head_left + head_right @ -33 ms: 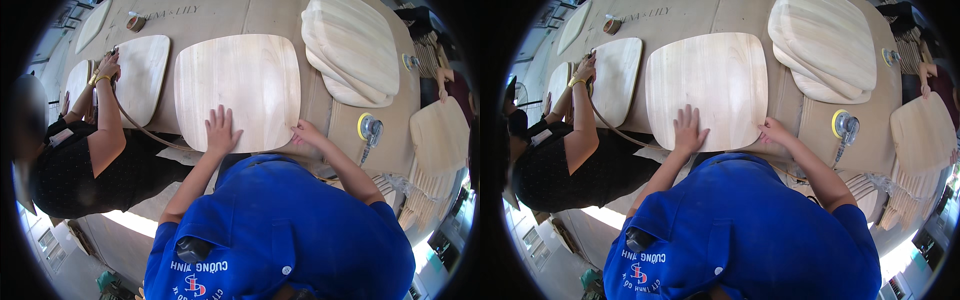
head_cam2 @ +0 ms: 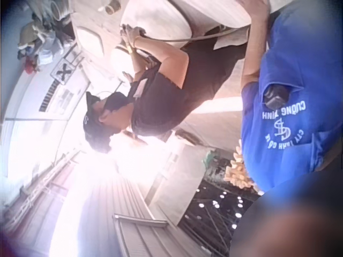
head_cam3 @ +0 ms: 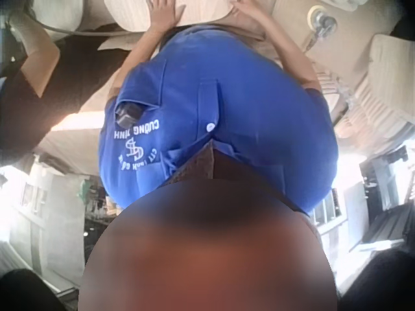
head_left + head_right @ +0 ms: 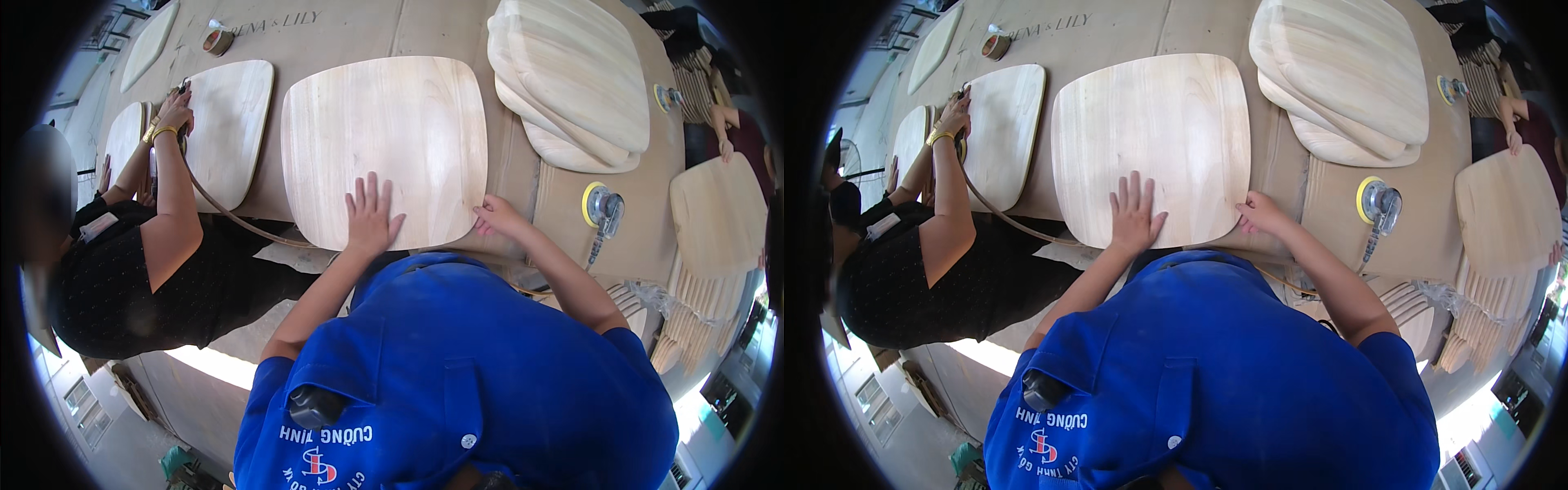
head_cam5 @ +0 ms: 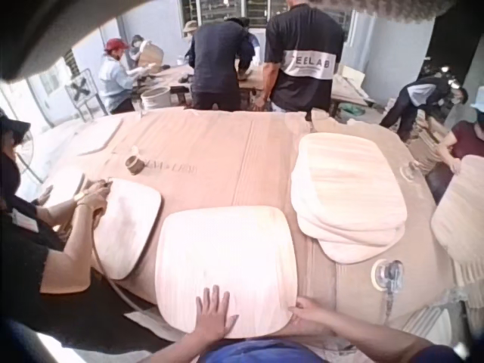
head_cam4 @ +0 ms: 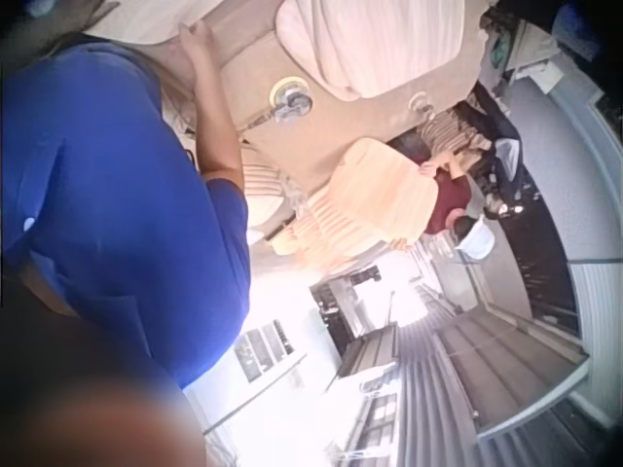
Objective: The person uses a handheld orbital sander to smooth the surface of light-colored wooden chair seats. They repeatedly pick up a seat, sand it, and place it back on the table or into a stack while other workers perform similar tasks nearby.
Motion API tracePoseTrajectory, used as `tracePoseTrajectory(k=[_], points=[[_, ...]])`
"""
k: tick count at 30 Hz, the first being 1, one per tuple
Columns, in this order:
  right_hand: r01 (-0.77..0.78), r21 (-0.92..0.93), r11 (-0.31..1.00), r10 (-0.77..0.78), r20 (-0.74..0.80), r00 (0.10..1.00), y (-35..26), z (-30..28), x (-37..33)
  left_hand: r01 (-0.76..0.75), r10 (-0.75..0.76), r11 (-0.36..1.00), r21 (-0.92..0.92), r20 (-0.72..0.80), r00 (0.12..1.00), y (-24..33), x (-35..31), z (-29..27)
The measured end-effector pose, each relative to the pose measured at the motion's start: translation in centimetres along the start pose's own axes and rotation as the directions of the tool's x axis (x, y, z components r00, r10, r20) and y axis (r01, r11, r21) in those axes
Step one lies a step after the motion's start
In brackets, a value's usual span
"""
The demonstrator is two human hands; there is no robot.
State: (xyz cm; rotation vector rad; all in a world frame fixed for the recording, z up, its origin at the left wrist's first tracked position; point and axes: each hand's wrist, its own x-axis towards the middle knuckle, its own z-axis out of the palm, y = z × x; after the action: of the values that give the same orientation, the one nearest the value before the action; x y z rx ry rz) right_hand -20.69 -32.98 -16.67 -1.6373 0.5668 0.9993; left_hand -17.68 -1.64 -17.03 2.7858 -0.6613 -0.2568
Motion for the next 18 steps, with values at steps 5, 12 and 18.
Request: tracePoseTrajectory(k=[5, 12, 18], points=[[0.199, -0.042, 0.979, -0.202, -0.117, 0.972, 0.4, -0.4, -1.4, -0.398, 0.401, 0.915, -0.064, 0.049, 0.915, 6.7, 3.6, 0.5], [0.401, -0.003, 0.916, -0.365, -0.419, 0.831, 1.1, -6.4, -5.3, -0.708, 0.712, 0.701, -0.088, 0.04, 0.701, 11.7, 9.9, 2.0], [0.425, -0.199, 0.883, -0.424, -0.728, 0.539, 4.4, -13.1, -9.4, -0.645, 0.646, 0.763, -0.031, 0.013, 0.763, 5.6, 14.3, 0.0]])
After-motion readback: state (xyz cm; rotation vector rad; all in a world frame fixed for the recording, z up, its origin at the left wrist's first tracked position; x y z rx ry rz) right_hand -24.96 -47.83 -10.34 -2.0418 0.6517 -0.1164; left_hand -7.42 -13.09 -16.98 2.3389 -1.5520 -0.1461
